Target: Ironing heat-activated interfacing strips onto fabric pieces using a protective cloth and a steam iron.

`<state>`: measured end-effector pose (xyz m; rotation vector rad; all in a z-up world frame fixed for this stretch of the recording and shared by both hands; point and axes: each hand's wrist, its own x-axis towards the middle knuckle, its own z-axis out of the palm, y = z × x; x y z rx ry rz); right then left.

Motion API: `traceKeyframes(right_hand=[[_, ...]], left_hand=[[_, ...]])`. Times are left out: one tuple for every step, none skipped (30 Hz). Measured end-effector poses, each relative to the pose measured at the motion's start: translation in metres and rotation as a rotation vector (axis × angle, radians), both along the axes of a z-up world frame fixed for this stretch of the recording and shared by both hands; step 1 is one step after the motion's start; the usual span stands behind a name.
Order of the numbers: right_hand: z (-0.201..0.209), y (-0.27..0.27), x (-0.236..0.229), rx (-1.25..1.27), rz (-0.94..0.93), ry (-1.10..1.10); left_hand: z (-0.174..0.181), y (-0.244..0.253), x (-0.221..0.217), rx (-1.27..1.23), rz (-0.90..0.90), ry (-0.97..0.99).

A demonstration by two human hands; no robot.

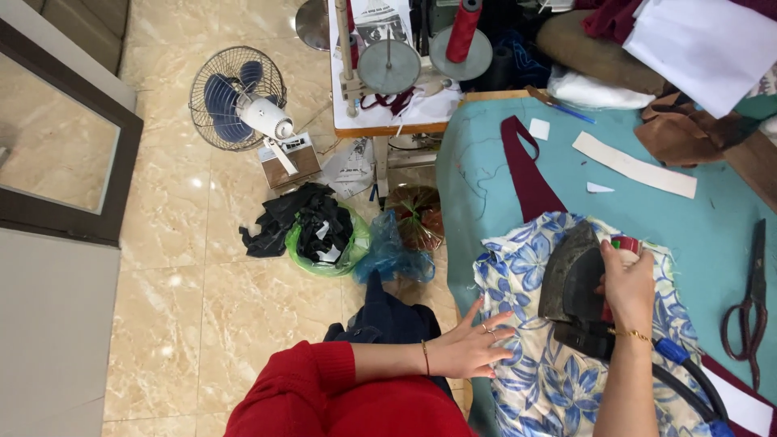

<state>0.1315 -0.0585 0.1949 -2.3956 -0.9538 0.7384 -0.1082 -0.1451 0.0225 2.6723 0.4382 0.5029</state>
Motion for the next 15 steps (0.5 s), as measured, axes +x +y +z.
traceKeyframes(right_hand=[[0.002,0.001,-0.002,-0.006,-0.012,0.009],[0.003,0.001,-0.003,-0.012,-0.026,0.017],[0.000,0.003,-0.001,-0.012,-0.027,0.018],[-0.003,0.003,0.001,-0.018,-0.027,0.006],[-0.006,0.003,0.004,-0.023,-0.027,-0.007],[-0.005,0.003,0.002,-0.027,-0.040,-0.008],[-0.005,0.004,0.001,-0.020,-0.025,-0.014],[-0.004,0.003,0.001,-0.010,-0.021,-0.021],[-0.004,0.009,0.001,-0.011,-0.044,-0.022],[-0.005,0.008,0.001,-0.022,-0.047,-0.024],[-0.006,0.008,0.002,-0.033,-0.050,-0.026],[-0.012,0.008,0.006,-0.049,-0.092,-0.026],[-0.017,0.009,0.011,-0.022,-0.107,0.011],[-0.024,0.007,0.015,0.008,-0.131,0.050],[-0.021,0.008,0.012,-0.005,-0.182,0.051]], left_hand=[[0.000,0.004,0.000,-0.006,0.010,-0.025],[-0.001,0.008,0.000,-0.012,0.016,-0.050],[-0.004,0.015,0.002,-0.012,0.016,-0.049],[-0.006,0.021,0.004,-0.041,0.006,-0.019],[-0.009,0.028,0.006,-0.071,-0.004,0.012],[-0.005,0.036,0.005,-0.075,-0.016,0.011],[-0.002,0.044,0.005,-0.049,-0.006,0.021],[0.001,0.053,0.006,-0.021,-0.006,0.029],[0.000,0.065,0.008,-0.022,-0.029,0.027],[-0.001,0.072,0.010,-0.004,-0.018,0.016],[-0.003,0.079,0.014,0.014,-0.007,0.005],[-0.001,0.087,0.015,-0.001,-0.050,0.005],[0.002,0.096,0.018,0.010,-0.027,-0.004],[0.003,0.105,0.020,0.021,-0.013,-0.010],[0.009,0.115,0.023,0.006,-0.064,-0.007]])
